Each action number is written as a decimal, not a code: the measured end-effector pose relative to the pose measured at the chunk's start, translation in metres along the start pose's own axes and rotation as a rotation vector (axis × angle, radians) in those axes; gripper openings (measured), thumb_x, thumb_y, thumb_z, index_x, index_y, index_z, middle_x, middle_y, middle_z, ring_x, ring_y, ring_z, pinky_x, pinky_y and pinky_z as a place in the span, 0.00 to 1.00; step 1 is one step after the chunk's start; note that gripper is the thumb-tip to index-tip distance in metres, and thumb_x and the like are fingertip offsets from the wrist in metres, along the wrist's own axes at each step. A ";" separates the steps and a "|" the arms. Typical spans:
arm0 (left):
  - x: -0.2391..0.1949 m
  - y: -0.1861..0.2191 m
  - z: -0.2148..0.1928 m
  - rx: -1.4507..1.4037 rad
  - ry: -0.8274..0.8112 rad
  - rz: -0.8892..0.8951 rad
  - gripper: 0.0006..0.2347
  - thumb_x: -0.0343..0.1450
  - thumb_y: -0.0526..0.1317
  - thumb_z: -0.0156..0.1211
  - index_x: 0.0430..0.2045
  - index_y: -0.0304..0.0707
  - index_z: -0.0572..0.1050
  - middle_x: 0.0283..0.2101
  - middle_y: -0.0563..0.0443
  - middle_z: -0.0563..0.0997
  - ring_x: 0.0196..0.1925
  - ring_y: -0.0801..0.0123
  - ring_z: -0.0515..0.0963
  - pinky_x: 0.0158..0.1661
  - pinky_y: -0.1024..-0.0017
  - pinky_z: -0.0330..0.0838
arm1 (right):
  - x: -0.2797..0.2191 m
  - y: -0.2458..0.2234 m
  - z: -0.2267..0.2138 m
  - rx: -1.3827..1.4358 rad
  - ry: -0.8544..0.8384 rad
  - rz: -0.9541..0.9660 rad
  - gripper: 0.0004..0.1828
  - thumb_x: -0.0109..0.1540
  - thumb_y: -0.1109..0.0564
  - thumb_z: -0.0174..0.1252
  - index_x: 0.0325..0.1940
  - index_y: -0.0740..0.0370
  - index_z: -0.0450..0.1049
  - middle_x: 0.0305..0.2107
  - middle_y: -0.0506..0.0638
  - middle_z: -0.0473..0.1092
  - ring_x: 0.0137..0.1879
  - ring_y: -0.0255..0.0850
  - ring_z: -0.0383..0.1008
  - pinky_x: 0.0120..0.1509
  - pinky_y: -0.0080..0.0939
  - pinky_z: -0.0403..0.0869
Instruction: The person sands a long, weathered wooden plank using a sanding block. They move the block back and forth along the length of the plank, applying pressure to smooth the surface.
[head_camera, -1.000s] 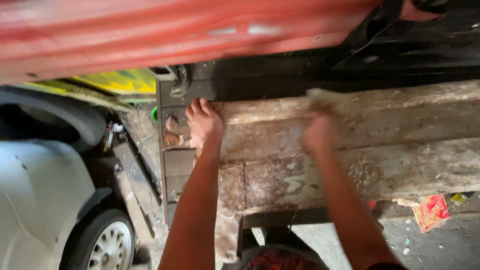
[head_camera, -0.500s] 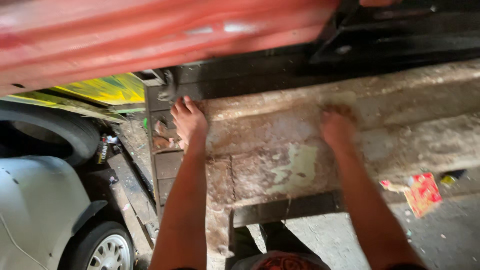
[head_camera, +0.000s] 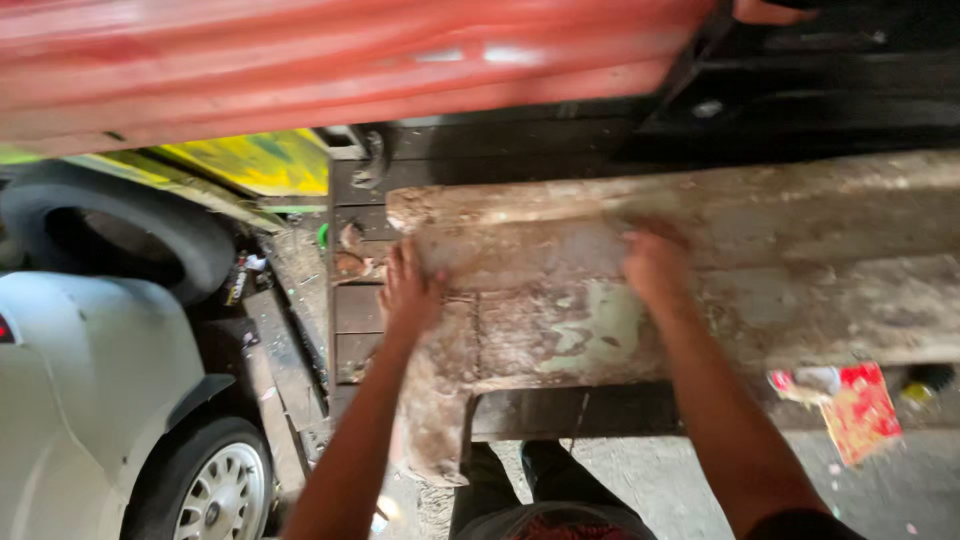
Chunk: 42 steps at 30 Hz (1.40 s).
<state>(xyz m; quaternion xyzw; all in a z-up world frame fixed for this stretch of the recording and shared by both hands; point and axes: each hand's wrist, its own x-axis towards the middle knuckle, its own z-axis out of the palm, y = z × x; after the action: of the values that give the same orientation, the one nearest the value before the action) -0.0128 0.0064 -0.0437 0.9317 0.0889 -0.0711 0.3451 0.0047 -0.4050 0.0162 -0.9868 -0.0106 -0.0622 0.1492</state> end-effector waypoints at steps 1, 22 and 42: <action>-0.009 0.004 0.000 0.049 0.048 -0.007 0.36 0.72 0.51 0.56 0.76 0.51 0.46 0.78 0.36 0.49 0.77 0.42 0.52 0.70 0.43 0.52 | 0.005 0.005 0.000 -0.104 0.101 -0.026 0.20 0.50 0.59 0.63 0.47 0.59 0.82 0.41 0.63 0.77 0.47 0.62 0.76 0.51 0.59 0.74; -0.013 0.033 -0.019 0.034 0.144 -0.184 0.28 0.74 0.44 0.46 0.73 0.47 0.55 0.74 0.44 0.60 0.72 0.49 0.63 0.66 0.47 0.57 | 0.008 -0.086 0.019 -0.153 0.025 -0.099 0.14 0.63 0.57 0.56 0.49 0.62 0.81 0.47 0.58 0.78 0.50 0.53 0.77 0.53 0.52 0.75; -0.023 0.038 -0.026 0.050 0.100 -0.167 0.29 0.73 0.42 0.48 0.73 0.44 0.53 0.76 0.44 0.58 0.74 0.51 0.61 0.67 0.50 0.57 | 0.001 -0.142 0.007 -0.057 -0.372 0.164 0.22 0.61 0.63 0.54 0.59 0.55 0.78 0.47 0.57 0.78 0.47 0.52 0.78 0.55 0.53 0.76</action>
<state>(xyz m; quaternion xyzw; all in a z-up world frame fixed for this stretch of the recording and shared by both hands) -0.0256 -0.0078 0.0040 0.9317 0.1815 -0.0553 0.3097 0.0009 -0.2675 0.0511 -0.9827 0.0444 0.1332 0.1211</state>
